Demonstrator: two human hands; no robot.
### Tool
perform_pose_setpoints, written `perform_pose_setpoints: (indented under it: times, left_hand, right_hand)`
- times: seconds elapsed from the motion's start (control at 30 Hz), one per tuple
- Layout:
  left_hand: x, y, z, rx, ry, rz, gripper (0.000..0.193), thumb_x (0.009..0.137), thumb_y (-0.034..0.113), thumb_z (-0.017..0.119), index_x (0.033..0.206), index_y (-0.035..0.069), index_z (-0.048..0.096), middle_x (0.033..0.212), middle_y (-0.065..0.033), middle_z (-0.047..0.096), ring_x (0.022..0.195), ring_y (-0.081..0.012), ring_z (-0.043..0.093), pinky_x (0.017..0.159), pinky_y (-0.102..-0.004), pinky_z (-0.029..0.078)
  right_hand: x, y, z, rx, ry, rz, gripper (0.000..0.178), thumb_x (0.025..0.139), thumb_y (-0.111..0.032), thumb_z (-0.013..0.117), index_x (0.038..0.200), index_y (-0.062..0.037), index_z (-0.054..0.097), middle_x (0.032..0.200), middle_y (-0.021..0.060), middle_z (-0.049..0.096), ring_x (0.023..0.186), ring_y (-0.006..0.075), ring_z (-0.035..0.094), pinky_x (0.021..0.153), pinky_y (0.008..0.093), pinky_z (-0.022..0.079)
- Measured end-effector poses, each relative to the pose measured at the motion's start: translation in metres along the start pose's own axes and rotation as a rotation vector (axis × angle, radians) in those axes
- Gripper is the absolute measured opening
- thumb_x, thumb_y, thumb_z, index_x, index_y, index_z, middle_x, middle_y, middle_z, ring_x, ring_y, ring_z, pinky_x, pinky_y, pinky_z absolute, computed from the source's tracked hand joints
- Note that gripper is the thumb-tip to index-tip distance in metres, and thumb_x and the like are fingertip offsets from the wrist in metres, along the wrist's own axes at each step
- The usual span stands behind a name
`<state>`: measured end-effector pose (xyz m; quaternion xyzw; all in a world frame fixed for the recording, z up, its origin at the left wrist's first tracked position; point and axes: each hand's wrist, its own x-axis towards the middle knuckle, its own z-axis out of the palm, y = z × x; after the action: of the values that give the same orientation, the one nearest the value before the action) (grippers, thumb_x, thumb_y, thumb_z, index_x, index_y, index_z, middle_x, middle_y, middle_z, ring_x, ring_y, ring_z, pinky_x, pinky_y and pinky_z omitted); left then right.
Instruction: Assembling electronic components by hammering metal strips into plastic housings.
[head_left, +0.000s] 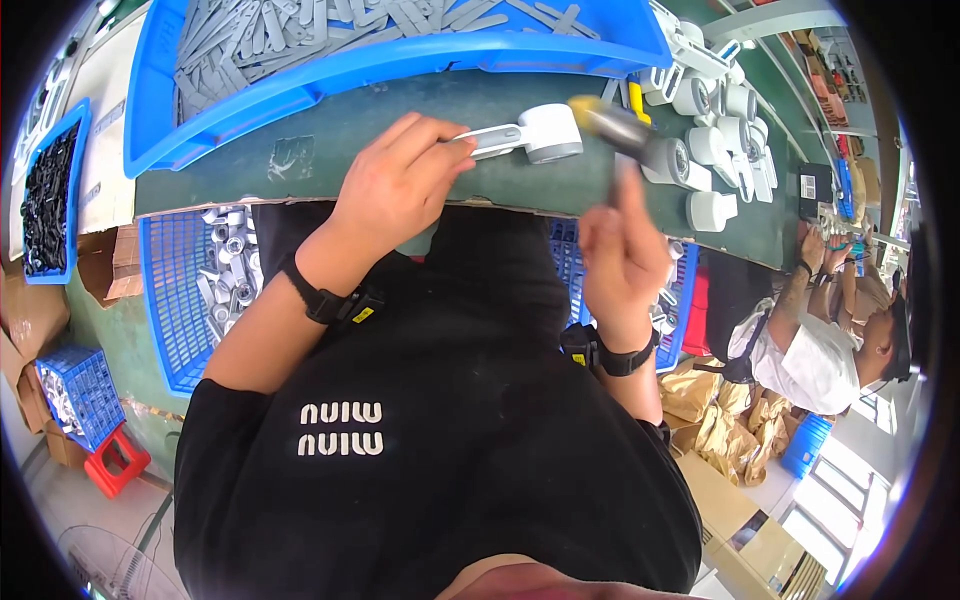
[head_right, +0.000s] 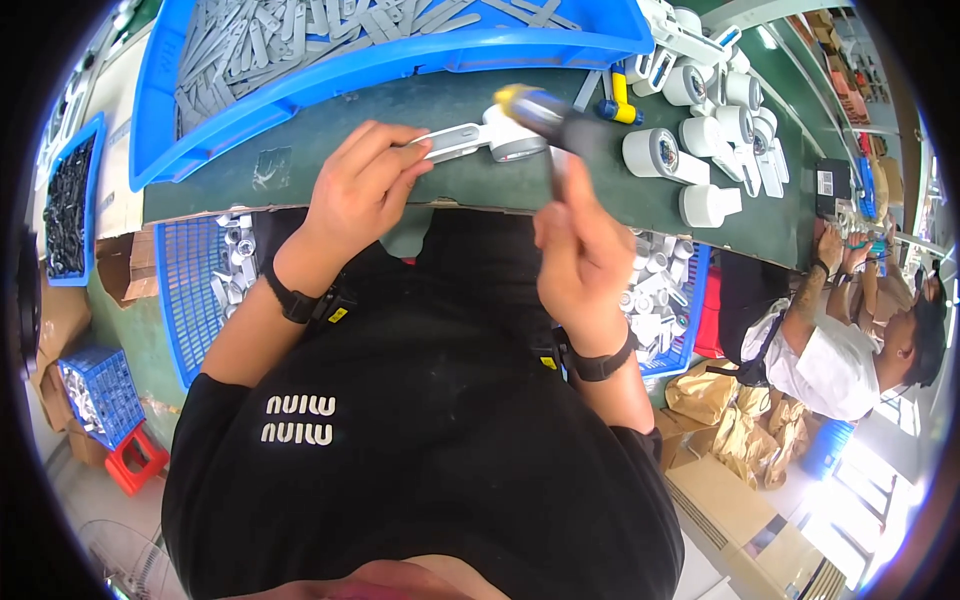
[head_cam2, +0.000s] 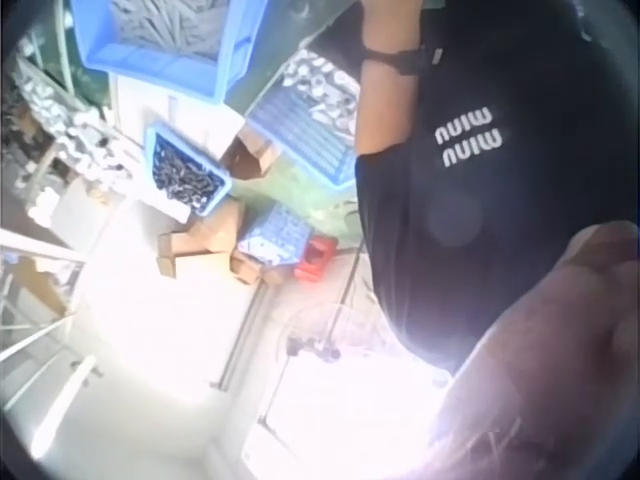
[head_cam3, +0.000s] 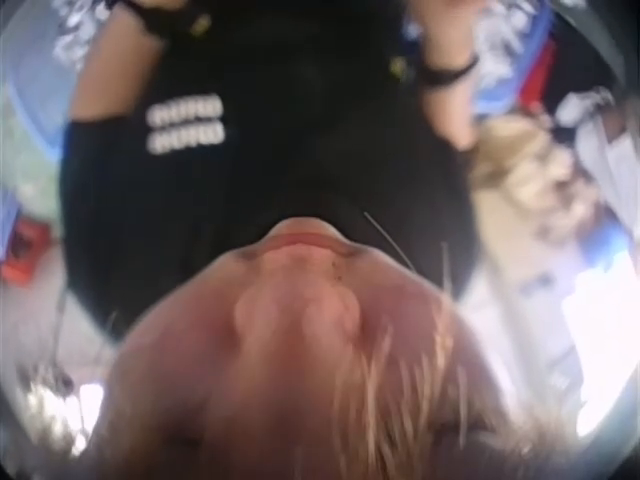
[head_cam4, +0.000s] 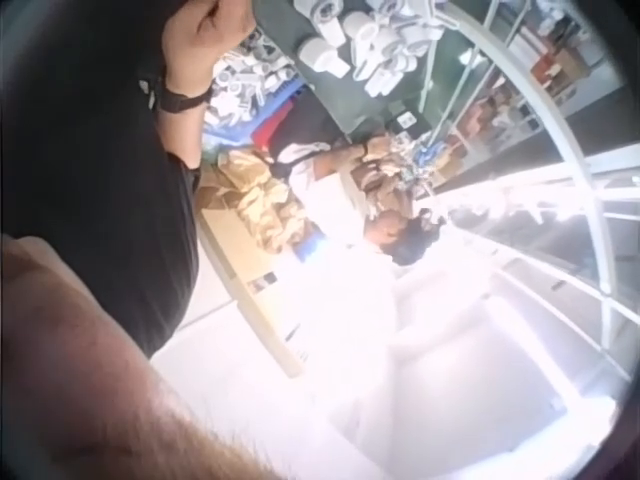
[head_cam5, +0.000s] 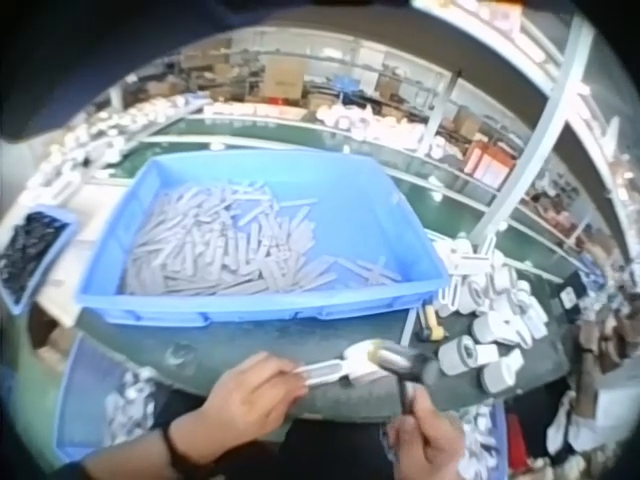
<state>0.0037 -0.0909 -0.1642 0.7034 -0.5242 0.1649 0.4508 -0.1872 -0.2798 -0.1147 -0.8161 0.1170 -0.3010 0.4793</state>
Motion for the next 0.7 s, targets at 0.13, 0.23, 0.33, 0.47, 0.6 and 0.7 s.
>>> perform_pose_setpoints:
  times: [0.13,0.23,0.33,0.47,0.6,0.7]
  left_hand:
    - [0.0,-0.001,-0.002,0.004,0.008,0.001,0.022,0.085,-0.002,0.084,0.105,-0.002,0.075,0.106,-0.0121,0.074,0.088,-0.0314,0.07,0.072,-0.0396,0.058]
    - [-0.001,0.0,-0.002,0.009,0.007,-0.01,0.022,0.085,-0.002,0.084,0.105,-0.001,0.075,0.106,-0.0118,0.074,0.087,-0.0312,0.07,0.072,-0.0398,0.058]
    - [-0.001,0.001,-0.001,-0.01,0.007,-0.015,0.022,0.085,-0.002,0.084,0.105,-0.001,0.075,0.106,-0.0114,0.073,0.087,-0.0313,0.069,0.072,-0.04,0.058]
    - [-0.001,0.0,-0.003,-0.015,0.008,-0.009,0.021,0.087,0.0,0.083,0.106,0.0,0.075,0.106,-0.0112,0.073,0.087,-0.0311,0.069,0.072,-0.0397,0.058]
    - [-0.001,0.001,-0.002,-0.007,0.009,-0.013,0.02,0.087,0.0,0.083,0.105,0.0,0.075,0.106,-0.0109,0.073,0.087,-0.0311,0.069,0.072,-0.0395,0.058]
    - [-0.001,0.0,-0.002,-0.006,0.009,-0.006,0.02,0.087,0.0,0.083,0.105,0.0,0.075,0.106,-0.0107,0.073,0.087,-0.0311,0.069,0.072,-0.0395,0.058]
  right_hand:
    - [0.015,-0.022,-0.005,-0.315,-0.336,0.138,0.045,0.104,0.003,0.058,0.148,-0.0035,0.069,0.072,0.0037,0.062,0.062,0.009,0.056,0.062,0.0271,0.048]
    - [0.003,-0.028,-0.007,0.042,-0.095,0.154,0.044,0.107,0.0,0.059,0.149,-0.0058,0.068,0.07,0.004,0.06,0.061,0.009,0.055,0.061,0.0282,0.047]
    - [0.006,-0.015,-0.005,0.157,0.128,0.109,0.041,0.109,-0.004,0.06,0.149,-0.0062,0.068,0.069,0.0033,0.06,0.062,0.0087,0.055,0.06,0.0289,0.047]
    - [0.018,-0.01,-0.021,-0.439,-0.338,0.096,0.041,0.11,-0.005,0.059,0.151,-0.0018,0.066,0.074,0.0022,0.067,0.065,0.0082,0.055,0.061,0.0285,0.048]
    - [0.006,-0.007,-0.026,0.118,0.05,0.157,0.043,0.108,0.0,0.058,0.149,-0.0017,0.067,0.075,0.0028,0.068,0.065,0.0083,0.057,0.065,0.0269,0.051]
    - [0.016,0.007,-0.015,-0.367,-0.209,-0.053,0.042,0.106,0.0,0.059,0.146,-0.0058,0.07,0.074,0.0043,0.066,0.064,0.0082,0.057,0.063,0.0274,0.05]
